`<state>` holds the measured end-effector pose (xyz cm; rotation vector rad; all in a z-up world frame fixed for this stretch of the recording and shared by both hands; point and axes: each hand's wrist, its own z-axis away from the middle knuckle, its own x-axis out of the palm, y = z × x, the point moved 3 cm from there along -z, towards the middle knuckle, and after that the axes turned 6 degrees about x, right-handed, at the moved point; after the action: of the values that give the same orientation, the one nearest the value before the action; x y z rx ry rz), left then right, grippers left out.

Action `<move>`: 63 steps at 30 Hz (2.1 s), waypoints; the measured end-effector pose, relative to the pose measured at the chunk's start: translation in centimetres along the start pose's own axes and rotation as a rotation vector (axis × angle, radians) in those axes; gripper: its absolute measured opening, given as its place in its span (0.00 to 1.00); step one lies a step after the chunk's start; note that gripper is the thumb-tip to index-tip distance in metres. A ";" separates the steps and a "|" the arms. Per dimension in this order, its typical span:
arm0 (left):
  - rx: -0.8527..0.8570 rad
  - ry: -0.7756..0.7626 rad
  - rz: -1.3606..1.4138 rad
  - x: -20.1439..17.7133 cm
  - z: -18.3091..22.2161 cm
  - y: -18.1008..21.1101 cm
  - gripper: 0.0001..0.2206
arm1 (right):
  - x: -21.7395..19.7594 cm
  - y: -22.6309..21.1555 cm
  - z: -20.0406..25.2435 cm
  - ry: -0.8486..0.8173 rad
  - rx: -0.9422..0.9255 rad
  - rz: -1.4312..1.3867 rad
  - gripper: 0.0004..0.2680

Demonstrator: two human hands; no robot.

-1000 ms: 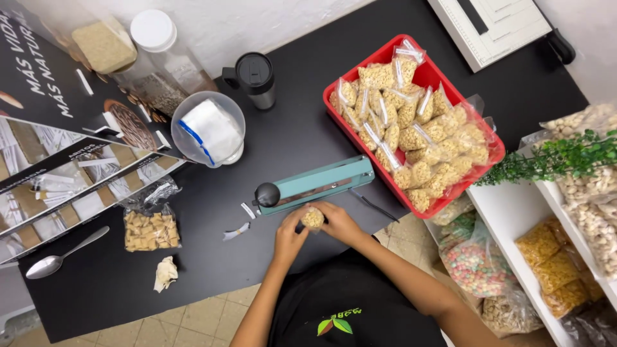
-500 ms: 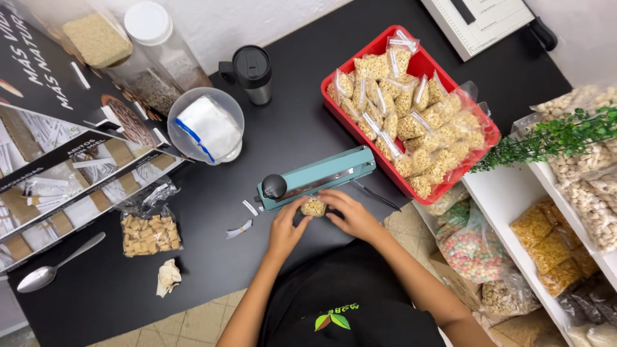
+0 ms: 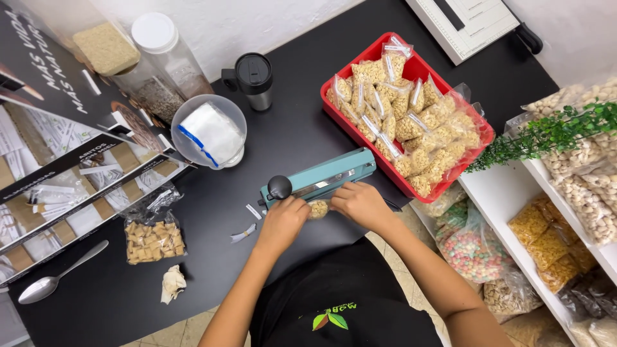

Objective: The person places small plastic bags filled with snacks onto a heat-sealing machine, presses the handle to seal them, and then places the sealed bags into a red tray. This process is repeated for multiple bags.

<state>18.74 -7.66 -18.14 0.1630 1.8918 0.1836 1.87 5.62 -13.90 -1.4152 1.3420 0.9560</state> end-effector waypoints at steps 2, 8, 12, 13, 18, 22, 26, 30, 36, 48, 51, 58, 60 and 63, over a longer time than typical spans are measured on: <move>0.010 0.000 -0.043 2.5 0.7 -0.7 0.05 | 3.1 0.4 0.6 0.000 -0.002 0.060 0.12; 0.000 -0.007 -0.023 1.3 1.2 -0.9 0.07 | 1.0 -1.5 -0.5 -0.015 0.044 0.014 0.10; 0.021 0.001 -0.024 3.3 1.8 -1.4 0.07 | 3.1 -1.4 -0.4 -0.045 0.025 -0.010 0.07; 0.020 -0.001 -0.023 2.0 1.7 -1.0 0.07 | 2.6 -1.9 -0.3 -0.046 0.026 -0.012 0.07; 0.025 0.061 -0.028 0.2 1.2 -1.0 0.08 | 3.0 -1.9 0.0 -0.056 0.102 -0.149 0.03; 0.022 0.058 -0.008 -0.5 2.0 -0.5 0.09 | 1.9 -2.1 0.7 -0.060 0.156 -0.270 0.03; -0.010 0.108 0.085 -0.9 2.5 -0.8 0.08 | 2.1 -2.4 0.5 -0.047 0.207 -0.279 0.03; -0.351 0.305 0.518 -0.6 3.7 -1.7 0.16 | 3.2 -2.0 0.8 -0.035 0.356 -0.475 0.04; -0.509 0.209 0.982 4.8 4.0 -0.2 0.34 | 4.2 -1.5 1.8 0.077 0.508 -0.826 0.06; -0.606 0.185 1.044 7.5 3.8 -0.8 0.29 | 9.2 -2.8 3.3 -0.029 0.561 -1.052 0.30; -0.599 0.257 1.005 7.7 4.0 -0.6 0.22 | 9.7 -3.5 2.9 -0.006 0.583 -1.091 0.26; -0.728 0.343 1.046 10.0 4.8 -0.4 0.19 | 11.0 -3.4 3.2 0.001 0.721 -1.167 0.22; -0.731 0.377 1.066 9.7 4.9 -0.4 0.14 | 11.7 -3.1 3.3 -0.009 0.712 -1.208 0.23; -0.710 0.420 1.059 8.1 4.1 -0.2 0.10 | 11.1 -3.1 3.3 -0.023 0.695 -1.195 0.23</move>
<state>20.00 -6.01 -26.94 0.6596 1.8395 1.6753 6.24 5.75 -25.10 -1.2868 0.4858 -0.2734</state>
